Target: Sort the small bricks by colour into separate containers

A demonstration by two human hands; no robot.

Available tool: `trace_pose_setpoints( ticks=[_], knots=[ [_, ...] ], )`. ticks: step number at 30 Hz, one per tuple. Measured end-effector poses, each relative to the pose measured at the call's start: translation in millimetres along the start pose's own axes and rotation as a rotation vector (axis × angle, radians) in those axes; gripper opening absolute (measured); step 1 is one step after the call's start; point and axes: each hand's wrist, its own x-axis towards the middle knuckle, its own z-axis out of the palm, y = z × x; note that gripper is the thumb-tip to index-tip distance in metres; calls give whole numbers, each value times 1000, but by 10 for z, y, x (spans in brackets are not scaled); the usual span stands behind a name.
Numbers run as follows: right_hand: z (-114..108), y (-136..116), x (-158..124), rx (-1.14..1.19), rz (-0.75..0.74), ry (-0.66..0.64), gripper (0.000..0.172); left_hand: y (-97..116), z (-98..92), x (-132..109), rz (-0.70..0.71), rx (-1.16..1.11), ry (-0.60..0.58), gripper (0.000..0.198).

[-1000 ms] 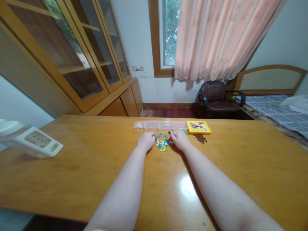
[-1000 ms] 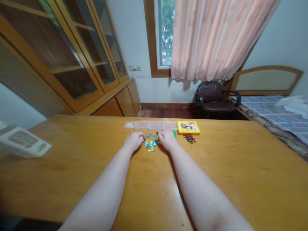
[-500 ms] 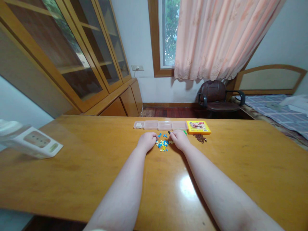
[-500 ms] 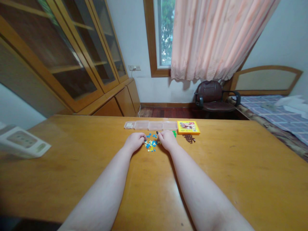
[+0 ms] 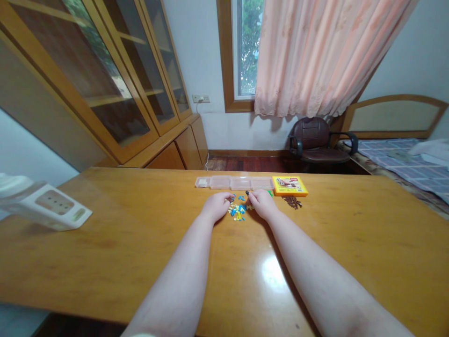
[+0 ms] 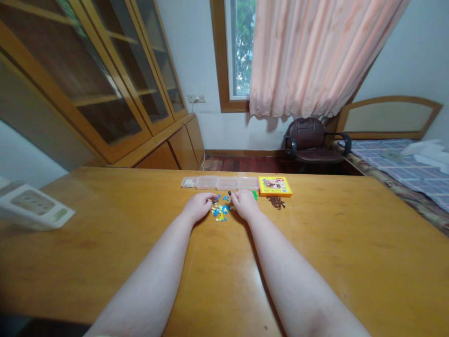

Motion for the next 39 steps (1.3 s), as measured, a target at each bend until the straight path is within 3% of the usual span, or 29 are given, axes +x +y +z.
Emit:
trace_pose_setpoints(
  ticks=[8,16,26,31,39],
  knots=[
    [4,5,1,1,0,10,46,23,-41,-32,-20,59,-19,30],
    [24,34,7,1,-20,12,46,57,-53,-37,156,82,-98,33],
    [15,21,3,99,-199,-57,38,87,-98,-51,32,179,-36,27],
    [34,11,8,23,-176,-97,35,83,-84,-60,197,61,-66,26],
    [10,9,8,-12,-98,-61,38,57,-69,-54,137,70,-82,27]
  ],
)
